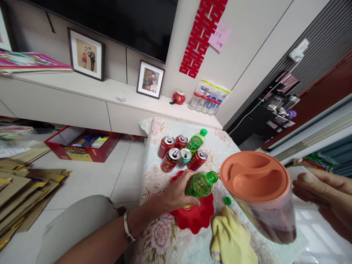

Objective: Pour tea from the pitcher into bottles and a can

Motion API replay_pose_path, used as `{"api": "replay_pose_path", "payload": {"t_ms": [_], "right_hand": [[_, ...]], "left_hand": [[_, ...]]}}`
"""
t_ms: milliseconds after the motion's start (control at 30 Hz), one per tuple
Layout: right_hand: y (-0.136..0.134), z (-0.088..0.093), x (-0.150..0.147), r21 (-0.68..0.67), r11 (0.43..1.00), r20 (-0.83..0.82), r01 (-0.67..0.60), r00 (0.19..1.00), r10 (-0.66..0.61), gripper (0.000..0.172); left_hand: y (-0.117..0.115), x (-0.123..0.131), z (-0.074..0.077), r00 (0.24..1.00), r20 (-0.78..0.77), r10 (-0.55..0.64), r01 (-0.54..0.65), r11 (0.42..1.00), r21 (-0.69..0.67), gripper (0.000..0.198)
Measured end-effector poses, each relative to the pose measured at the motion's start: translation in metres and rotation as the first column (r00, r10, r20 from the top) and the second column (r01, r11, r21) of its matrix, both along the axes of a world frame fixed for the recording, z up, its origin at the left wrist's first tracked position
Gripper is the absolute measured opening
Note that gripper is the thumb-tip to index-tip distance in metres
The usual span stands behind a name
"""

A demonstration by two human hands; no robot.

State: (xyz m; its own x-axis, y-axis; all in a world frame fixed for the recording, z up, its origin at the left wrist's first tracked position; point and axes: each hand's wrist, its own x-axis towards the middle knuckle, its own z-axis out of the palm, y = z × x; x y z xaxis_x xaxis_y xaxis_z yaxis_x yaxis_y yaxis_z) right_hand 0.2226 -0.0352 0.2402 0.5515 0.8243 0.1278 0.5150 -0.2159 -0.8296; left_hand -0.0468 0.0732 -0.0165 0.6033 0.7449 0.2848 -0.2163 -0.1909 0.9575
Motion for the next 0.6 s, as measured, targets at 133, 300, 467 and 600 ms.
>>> {"api": "replay_pose_path", "payload": {"t_ms": [133,300,467,600], "right_hand": [[-0.003,-0.002,0.009,-0.021,0.999,-0.134,-0.028,0.991,0.024,0.044],[-0.006,-0.003,0.014,-0.017,0.999,-0.123,-0.050,0.991,0.048,0.043],[-0.006,-0.003,0.017,-0.035,0.999,-0.133,-0.034,0.991,0.029,0.045],[-0.006,-0.004,0.019,-0.026,0.999,-0.154,-0.045,0.987,0.041,0.044]], "left_hand": [[0.001,0.000,0.000,1.000,-0.009,-0.002,0.002,1.000,0.011,0.097],[0.001,0.000,0.000,1.000,-0.012,-0.010,0.010,1.000,0.013,0.097],[0.000,0.000,-0.001,1.000,-0.017,-0.015,0.015,1.000,-0.004,0.098],[0.000,0.000,-0.002,1.000,-0.014,-0.009,0.009,1.000,-0.010,0.097]]}}
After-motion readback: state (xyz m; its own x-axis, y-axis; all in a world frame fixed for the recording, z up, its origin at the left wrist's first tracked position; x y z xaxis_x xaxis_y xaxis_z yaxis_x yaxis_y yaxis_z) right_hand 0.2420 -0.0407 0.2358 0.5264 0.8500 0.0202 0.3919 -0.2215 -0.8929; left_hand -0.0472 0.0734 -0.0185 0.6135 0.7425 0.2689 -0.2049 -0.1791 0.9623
